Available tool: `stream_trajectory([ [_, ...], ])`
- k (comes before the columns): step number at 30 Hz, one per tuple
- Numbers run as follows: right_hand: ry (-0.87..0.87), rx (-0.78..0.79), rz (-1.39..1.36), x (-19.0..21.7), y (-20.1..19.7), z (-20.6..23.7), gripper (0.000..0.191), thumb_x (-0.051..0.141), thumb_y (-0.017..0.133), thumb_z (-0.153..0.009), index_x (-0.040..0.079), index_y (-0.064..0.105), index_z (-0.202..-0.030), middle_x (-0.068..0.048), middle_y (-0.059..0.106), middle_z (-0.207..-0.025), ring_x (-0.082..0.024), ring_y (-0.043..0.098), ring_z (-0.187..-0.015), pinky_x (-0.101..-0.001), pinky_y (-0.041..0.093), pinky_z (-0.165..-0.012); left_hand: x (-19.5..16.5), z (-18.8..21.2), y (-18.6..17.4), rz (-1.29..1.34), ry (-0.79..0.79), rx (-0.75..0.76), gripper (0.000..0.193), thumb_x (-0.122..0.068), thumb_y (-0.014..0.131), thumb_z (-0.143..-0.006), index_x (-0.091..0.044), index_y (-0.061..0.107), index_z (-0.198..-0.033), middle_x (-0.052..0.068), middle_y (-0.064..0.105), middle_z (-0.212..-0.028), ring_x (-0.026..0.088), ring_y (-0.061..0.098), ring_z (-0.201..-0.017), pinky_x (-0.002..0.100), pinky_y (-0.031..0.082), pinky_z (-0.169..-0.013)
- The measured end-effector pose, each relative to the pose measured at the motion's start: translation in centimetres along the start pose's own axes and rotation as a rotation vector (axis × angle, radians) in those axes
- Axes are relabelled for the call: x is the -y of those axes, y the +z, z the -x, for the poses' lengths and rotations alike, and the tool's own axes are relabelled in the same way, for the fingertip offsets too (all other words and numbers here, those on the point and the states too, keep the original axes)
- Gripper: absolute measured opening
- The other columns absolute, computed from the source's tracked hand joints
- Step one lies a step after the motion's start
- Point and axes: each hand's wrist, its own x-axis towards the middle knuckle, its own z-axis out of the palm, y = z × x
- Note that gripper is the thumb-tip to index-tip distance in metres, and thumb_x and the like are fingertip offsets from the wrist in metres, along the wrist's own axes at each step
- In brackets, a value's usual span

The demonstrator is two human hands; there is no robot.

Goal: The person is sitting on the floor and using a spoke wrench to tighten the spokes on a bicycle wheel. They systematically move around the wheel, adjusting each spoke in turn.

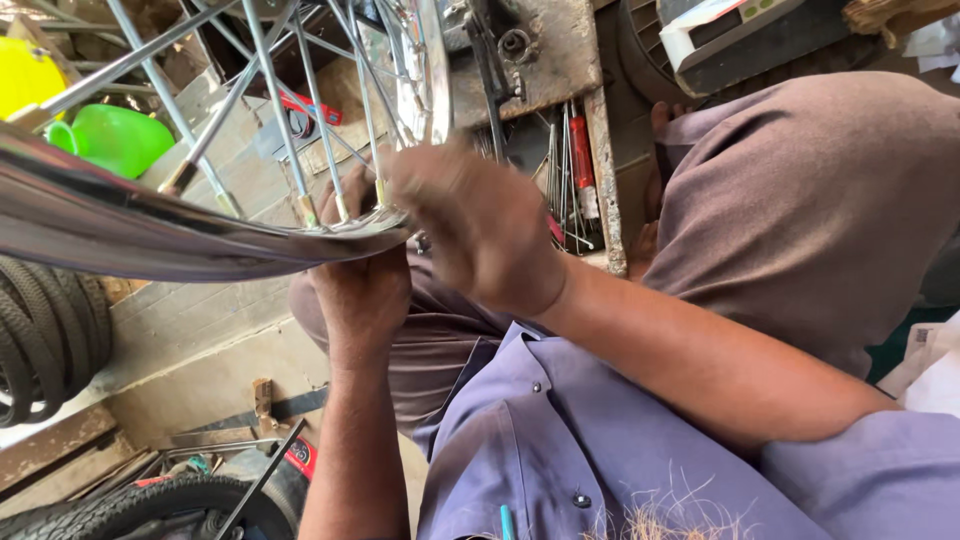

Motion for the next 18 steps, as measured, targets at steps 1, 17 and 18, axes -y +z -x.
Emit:
stream_trajectory([
  [1,-0.071,0.024,0.07,0.2,0.1,0.0,0.018,0.022,0.046,-0.123,0.011,0.054,-0.134,-0.01,0.068,-0.115,-0.021,0.073,-0.093,-0.0293,0.062,-0.079,-0.1,0.1,0.0,-0.011,-0.005,0.011,0.035,-0.001,0.06,-0.105,-0.001,0.062,-0.139,0.016,0.068,-0.133,0.028,0.066,-0.128,0.038,0.05,-0.113],
  [17,0.421,-0.058,-0.401,-1.1,-0.2,-0.2,0.024,0.025,0.052,-0.121,0.004,0.058,-0.132,-0.006,0.07,-0.096,-0.012,0.075,-0.078,-0.0256,0.064,-0.069,-1.4,0.1,-0.6,-0.007,-0.13,0.013,0.038,-0.009,0.069,-0.101,-0.004,0.065,-0.138,0.015,0.072,-0.126,0.025,0.067,-0.121,0.038,0.051,-0.108],
  [18,0.307,0.013,-0.282,-0.6,-0.3,0.1,0.023,0.026,0.049,-0.122,0.007,0.055,-0.133,-0.004,0.07,-0.098,-0.012,0.075,-0.082,-0.0254,0.064,-0.072,-1.2,0.1,-0.6,-0.066,-0.09,0.011,0.038,-0.011,0.071,-0.102,-0.003,0.065,-0.138,0.016,0.072,-0.127,0.026,0.067,-0.121,0.039,0.05,-0.108],
])
